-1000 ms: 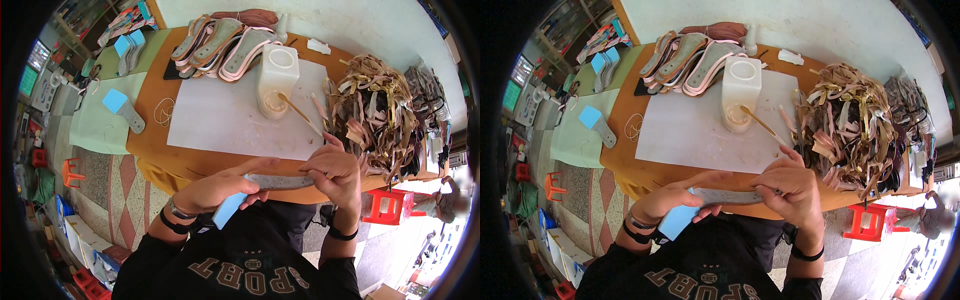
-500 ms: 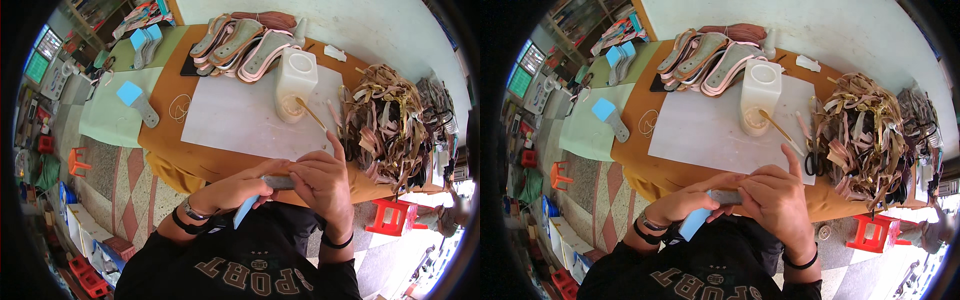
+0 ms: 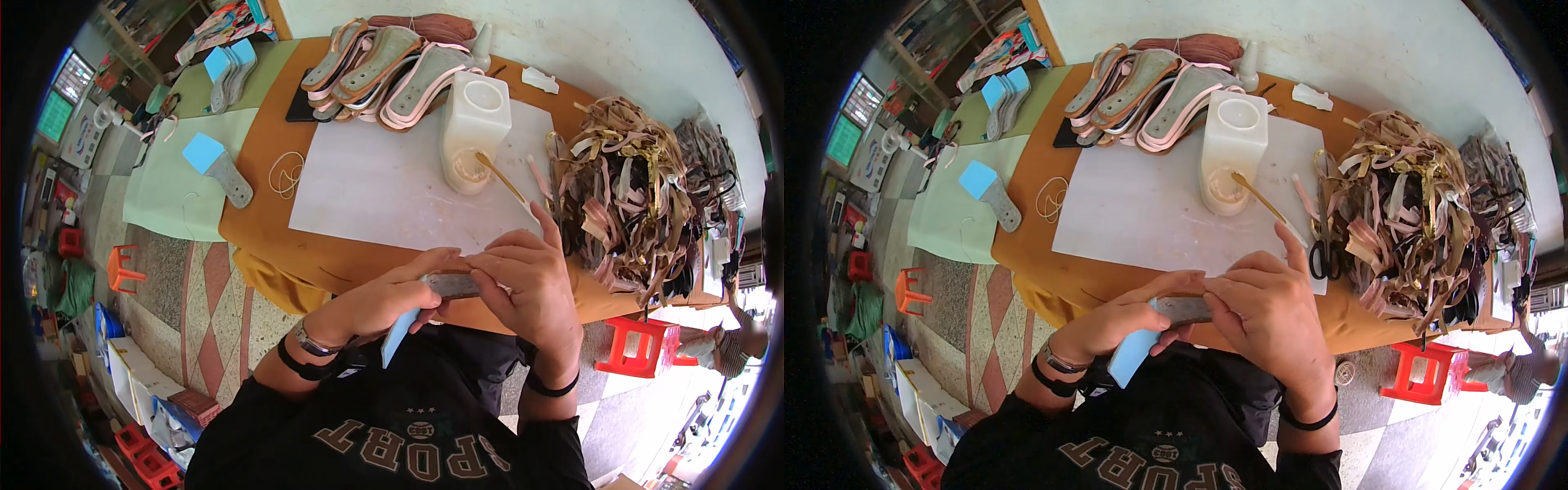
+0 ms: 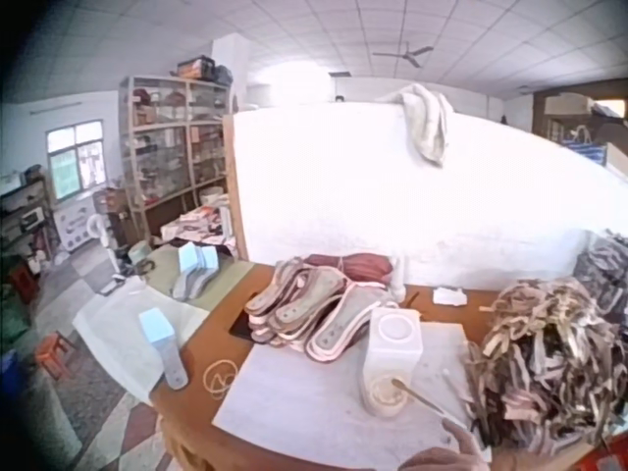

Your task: Applying glue to shoe components and assembling them to form soles.

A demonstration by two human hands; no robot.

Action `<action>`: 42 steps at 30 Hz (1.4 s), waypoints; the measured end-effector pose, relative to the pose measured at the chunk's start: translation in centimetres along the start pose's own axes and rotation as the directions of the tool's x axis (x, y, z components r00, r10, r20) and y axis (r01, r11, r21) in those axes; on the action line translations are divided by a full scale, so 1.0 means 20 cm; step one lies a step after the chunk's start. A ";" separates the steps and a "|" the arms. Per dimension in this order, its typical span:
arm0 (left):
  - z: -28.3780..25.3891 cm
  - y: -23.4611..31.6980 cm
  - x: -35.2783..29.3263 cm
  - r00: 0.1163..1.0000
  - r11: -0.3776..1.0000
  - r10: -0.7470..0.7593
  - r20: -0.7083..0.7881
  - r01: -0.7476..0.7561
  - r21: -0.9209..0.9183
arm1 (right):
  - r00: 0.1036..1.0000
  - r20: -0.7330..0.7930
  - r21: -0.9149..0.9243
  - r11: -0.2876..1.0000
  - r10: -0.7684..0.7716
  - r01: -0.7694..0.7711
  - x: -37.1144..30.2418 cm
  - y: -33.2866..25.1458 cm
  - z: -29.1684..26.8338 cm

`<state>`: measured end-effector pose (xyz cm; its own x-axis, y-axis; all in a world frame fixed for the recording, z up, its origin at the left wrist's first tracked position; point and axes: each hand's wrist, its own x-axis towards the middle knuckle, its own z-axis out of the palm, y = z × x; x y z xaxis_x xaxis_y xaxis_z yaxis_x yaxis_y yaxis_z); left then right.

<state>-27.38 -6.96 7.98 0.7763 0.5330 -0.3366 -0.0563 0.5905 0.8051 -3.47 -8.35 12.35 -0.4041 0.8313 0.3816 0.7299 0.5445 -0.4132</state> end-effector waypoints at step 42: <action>-0.11 -0.27 -0.18 0.972 0.970 0.206 -0.113 -0.188 0.155 | 0.840 0.221 0.271 0.858 -0.496 0.436 0.16 -0.23 0.25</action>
<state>-31.25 -10.61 3.77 0.6723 0.7080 -0.2164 -0.1029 0.3788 0.9197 -10.97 -7.66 11.31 -0.8233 0.4525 0.3428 0.3010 0.8599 -0.4122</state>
